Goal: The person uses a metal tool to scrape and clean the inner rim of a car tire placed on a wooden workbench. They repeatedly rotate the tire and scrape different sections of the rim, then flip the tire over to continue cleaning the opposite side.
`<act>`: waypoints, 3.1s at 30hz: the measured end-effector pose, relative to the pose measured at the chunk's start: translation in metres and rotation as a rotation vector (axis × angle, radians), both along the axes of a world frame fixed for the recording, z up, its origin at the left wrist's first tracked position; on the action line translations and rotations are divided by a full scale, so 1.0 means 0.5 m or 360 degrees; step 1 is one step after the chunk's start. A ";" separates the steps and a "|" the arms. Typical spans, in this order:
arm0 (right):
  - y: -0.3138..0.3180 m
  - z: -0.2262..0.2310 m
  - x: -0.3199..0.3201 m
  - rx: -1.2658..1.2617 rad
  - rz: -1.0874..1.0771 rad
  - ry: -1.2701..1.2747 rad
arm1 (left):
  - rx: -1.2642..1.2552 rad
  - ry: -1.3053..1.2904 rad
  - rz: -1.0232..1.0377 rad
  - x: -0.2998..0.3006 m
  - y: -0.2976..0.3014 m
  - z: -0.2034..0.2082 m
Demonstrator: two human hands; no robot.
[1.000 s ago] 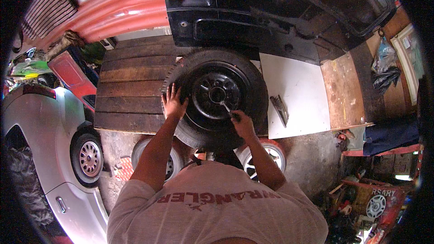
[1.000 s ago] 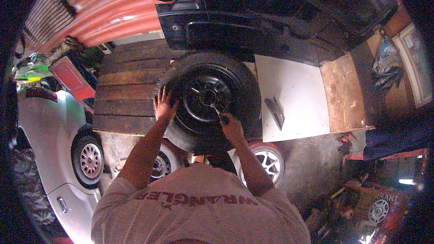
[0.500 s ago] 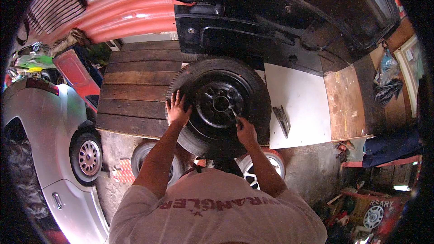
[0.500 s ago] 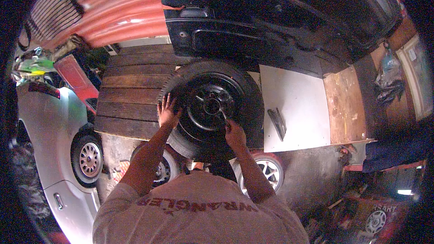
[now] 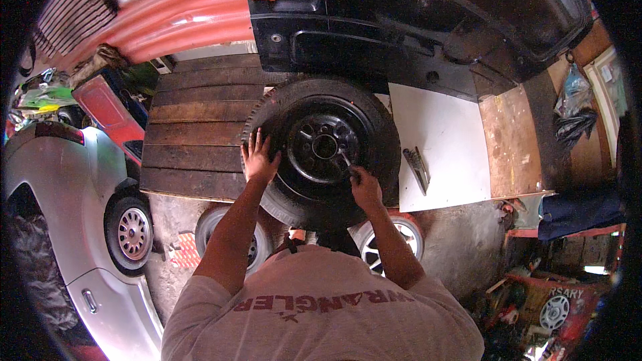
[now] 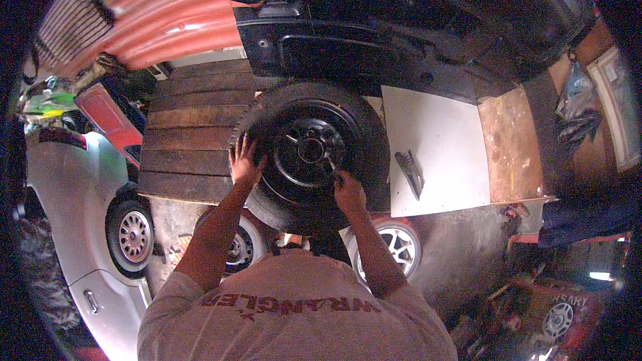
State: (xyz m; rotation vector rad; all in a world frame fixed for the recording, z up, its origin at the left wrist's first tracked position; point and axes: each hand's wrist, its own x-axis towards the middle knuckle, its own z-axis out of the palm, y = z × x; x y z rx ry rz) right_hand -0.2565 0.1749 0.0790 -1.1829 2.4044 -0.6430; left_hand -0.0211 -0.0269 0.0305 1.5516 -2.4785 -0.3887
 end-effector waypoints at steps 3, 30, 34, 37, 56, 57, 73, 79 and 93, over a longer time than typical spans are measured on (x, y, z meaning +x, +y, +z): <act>0.006 0.014 -0.005 -0.0051 0.0014 -0.0043 | 0.0007 0.0008 0.0027 0.002 0.002 -0.002; 0.020 0.004 0.028 -0.0011 0.0021 0.0056 | 0.0040 -0.0052 0.0010 -0.007 0.003 0.018; 0.004 0.008 -0.004 -0.0038 -0.0075 0.0035 | 0.0021 -0.0019 0.0014 -0.006 0.004 0.011; -0.006 0.017 -0.024 0.0031 -0.0117 0.0158 | 0.0003 -0.0022 0.0011 -0.004 0.003 0.011; 0.007 -0.008 -0.014 -0.0008 -0.0077 0.0106 | 0.0021 0.0052 0.0018 0.000 0.013 -0.007; 0.002 0.015 0.004 0.0044 -0.0048 0.0109 | -0.0005 0.0094 0.0037 0.005 0.015 -0.010; 0.015 -0.018 -0.006 -0.0027 -0.0001 0.0125 | 0.0110 -0.0120 0.0132 -0.003 0.081 0.005; 0.026 0.001 0.015 -0.0014 0.0145 -0.0168 | 0.0059 -0.0057 0.0159 0.007 0.078 -0.010; -0.013 0.022 0.009 0.0150 0.0044 0.0130 | 0.0093 -0.0015 0.0152 0.013 0.075 -0.012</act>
